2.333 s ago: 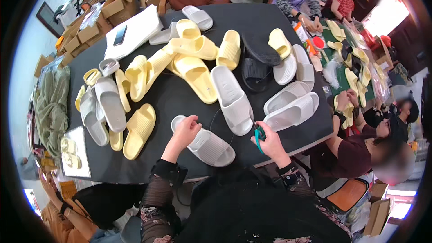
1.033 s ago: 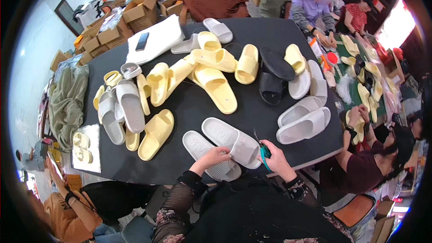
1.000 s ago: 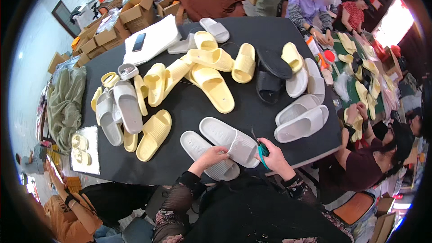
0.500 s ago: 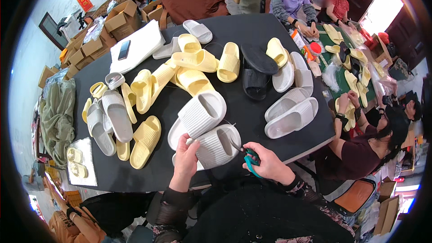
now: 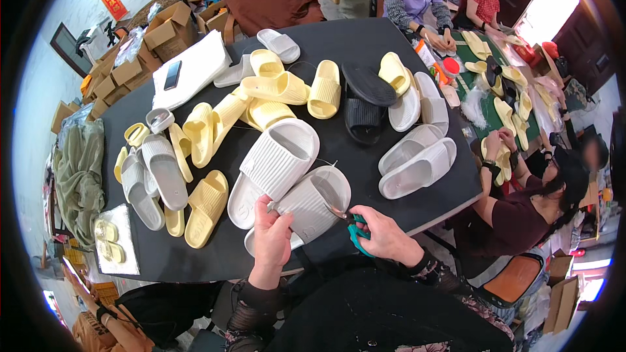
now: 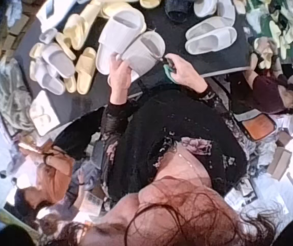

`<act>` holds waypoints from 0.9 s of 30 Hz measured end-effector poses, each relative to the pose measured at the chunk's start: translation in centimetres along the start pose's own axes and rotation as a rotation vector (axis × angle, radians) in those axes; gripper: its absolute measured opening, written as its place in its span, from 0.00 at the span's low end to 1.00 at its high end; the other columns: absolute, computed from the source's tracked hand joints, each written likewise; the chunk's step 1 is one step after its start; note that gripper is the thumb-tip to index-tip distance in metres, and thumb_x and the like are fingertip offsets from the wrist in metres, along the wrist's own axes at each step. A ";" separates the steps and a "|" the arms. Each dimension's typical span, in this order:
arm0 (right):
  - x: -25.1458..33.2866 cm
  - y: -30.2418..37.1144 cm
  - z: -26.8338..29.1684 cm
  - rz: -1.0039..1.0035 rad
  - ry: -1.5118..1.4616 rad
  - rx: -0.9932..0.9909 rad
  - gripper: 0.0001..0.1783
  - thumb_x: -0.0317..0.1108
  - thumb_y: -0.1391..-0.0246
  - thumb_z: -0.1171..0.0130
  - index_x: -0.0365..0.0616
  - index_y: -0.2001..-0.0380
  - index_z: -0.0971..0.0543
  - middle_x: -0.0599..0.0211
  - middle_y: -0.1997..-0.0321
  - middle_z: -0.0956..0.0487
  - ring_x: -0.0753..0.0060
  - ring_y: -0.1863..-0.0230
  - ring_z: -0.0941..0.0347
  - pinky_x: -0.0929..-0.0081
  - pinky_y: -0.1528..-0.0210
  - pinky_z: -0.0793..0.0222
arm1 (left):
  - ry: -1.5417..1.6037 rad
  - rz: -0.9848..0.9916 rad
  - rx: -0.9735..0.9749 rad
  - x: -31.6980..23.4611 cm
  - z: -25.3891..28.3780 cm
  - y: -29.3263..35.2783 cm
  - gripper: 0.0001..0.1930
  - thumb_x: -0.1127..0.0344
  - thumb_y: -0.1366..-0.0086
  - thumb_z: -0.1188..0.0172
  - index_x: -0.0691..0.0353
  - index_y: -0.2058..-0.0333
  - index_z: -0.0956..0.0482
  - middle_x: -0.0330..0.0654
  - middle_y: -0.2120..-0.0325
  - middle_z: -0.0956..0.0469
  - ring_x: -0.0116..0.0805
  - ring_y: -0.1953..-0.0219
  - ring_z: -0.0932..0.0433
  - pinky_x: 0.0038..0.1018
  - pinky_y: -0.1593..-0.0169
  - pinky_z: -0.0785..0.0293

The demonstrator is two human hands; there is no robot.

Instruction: Trimming and assembling slipper components in a workshop.

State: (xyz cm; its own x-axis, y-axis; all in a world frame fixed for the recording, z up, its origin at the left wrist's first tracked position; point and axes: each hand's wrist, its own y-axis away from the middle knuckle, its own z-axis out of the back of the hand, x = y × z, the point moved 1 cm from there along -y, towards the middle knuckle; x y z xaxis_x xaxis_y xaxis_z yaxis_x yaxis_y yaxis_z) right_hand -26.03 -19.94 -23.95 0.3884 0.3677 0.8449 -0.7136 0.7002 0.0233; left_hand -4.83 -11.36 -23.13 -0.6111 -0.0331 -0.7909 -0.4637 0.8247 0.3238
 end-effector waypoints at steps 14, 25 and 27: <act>-1.5 -2.5 0.3 -0.080 -0.109 -0.250 0.21 0.28 0.54 0.37 0.40 0.55 0.30 0.61 0.74 0.24 0.71 0.73 0.25 0.76 0.68 0.30 | 0.231 0.109 0.025 -1.4 1.1 -5.0 0.24 0.80 0.42 0.54 0.64 0.46 0.41 0.46 0.54 0.29 0.38 0.52 0.27 0.34 0.51 0.29; -11.5 -3.9 -3.9 -0.103 0.287 -0.033 0.25 0.31 0.51 0.43 0.38 0.49 0.34 0.45 0.62 0.26 0.43 0.60 0.28 0.56 0.59 0.32 | 0.570 0.280 -0.054 -1.8 4.4 -11.6 0.16 0.76 0.39 0.57 0.68 0.51 0.39 0.51 0.54 0.31 0.45 0.52 0.28 0.40 0.46 0.30; -11.5 -4.0 -4.2 -0.053 0.331 0.000 0.25 0.30 0.51 0.43 0.39 0.49 0.34 0.46 0.62 0.26 0.43 0.60 0.29 0.56 0.59 0.32 | 0.559 0.277 -0.068 -1.7 4.0 -12.1 0.17 0.76 0.39 0.57 0.73 0.51 0.39 0.53 0.54 0.30 0.46 0.51 0.28 0.40 0.44 0.33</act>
State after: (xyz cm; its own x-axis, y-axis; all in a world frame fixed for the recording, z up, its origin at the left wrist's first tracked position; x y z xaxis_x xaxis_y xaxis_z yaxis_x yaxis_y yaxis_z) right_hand -25.18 -24.46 -35.97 0.5930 0.5098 0.6233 -0.6875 0.7235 0.0624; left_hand 4.39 -19.01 -27.78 -0.9490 -0.1291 -0.2876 -0.2689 0.8078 0.5246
